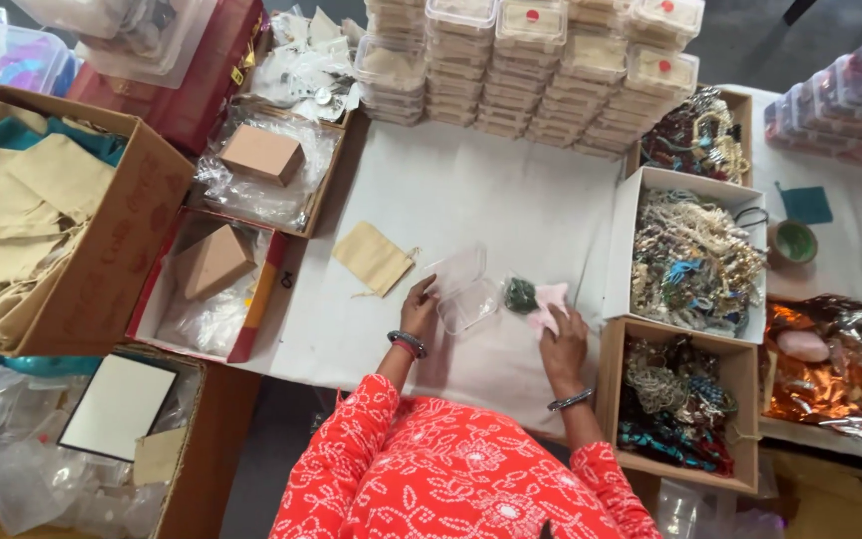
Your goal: The person wipes a small plastic container with a pink cloth, then places a green beaded item inside. They close the container and place it into a small beige drawstring pouch, tying the pouch closed before setting it aside on the table.
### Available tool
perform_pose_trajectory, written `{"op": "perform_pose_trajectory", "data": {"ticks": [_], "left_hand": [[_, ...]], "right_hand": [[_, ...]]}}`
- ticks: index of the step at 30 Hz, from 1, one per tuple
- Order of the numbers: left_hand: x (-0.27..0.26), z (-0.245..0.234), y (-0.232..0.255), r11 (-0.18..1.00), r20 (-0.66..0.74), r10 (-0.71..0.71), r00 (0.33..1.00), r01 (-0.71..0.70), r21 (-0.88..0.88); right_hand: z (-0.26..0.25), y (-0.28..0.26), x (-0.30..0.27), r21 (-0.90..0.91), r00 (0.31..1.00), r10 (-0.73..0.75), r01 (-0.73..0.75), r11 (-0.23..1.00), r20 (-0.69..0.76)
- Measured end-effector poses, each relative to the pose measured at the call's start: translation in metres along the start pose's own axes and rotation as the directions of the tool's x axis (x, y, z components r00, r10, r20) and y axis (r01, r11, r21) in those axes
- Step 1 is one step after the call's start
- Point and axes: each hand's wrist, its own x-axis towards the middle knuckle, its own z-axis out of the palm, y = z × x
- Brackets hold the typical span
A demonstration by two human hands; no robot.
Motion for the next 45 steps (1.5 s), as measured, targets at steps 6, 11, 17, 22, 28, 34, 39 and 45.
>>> {"op": "perform_pose_trajectory", "data": {"ticks": [6,11,17,22,28,34,39,45], "left_hand": [[0.003,0.001,-0.004,0.988,0.107,-0.019,0.994,0.035,-0.148],[0.000,-0.012,0.017,0.997,0.207,0.008,0.978,0.008,-0.076],[0.007,-0.032,0.040,0.994,0.248,0.028,0.968,-0.052,0.092],[0.008,-0.052,0.085,0.993,0.189,-0.118,0.975,0.119,0.004],[0.008,-0.057,0.096,0.983,0.188,-0.119,0.975,0.142,-0.115],[-0.005,-0.042,0.095,0.992,0.236,-0.093,0.967,0.111,-0.066],[-0.001,-0.046,0.026,0.988,0.278,0.061,0.959,-0.098,0.122],[0.001,-0.051,0.018,0.990,0.267,0.000,0.964,-0.038,0.136]], "right_hand": [[0.025,-0.090,0.001,0.116,0.953,-0.281,0.268,0.956,0.111],[0.044,-0.149,-0.001,-0.147,0.909,-0.094,0.166,0.975,0.406],[0.063,-0.137,-0.032,0.294,0.879,-0.390,0.309,0.904,0.274],[0.029,-0.081,-0.034,0.113,0.961,-0.270,0.275,0.955,-0.054],[-0.017,-0.106,-0.009,-0.512,0.972,-0.054,-0.073,0.856,-0.228],[0.063,-0.147,-0.007,0.041,0.981,-0.195,0.194,0.980,0.025],[0.083,-0.169,-0.004,-0.272,0.961,-0.127,0.194,0.943,0.244],[0.148,-0.068,-0.014,0.145,0.991,-0.110,0.099,0.984,0.072]]}}
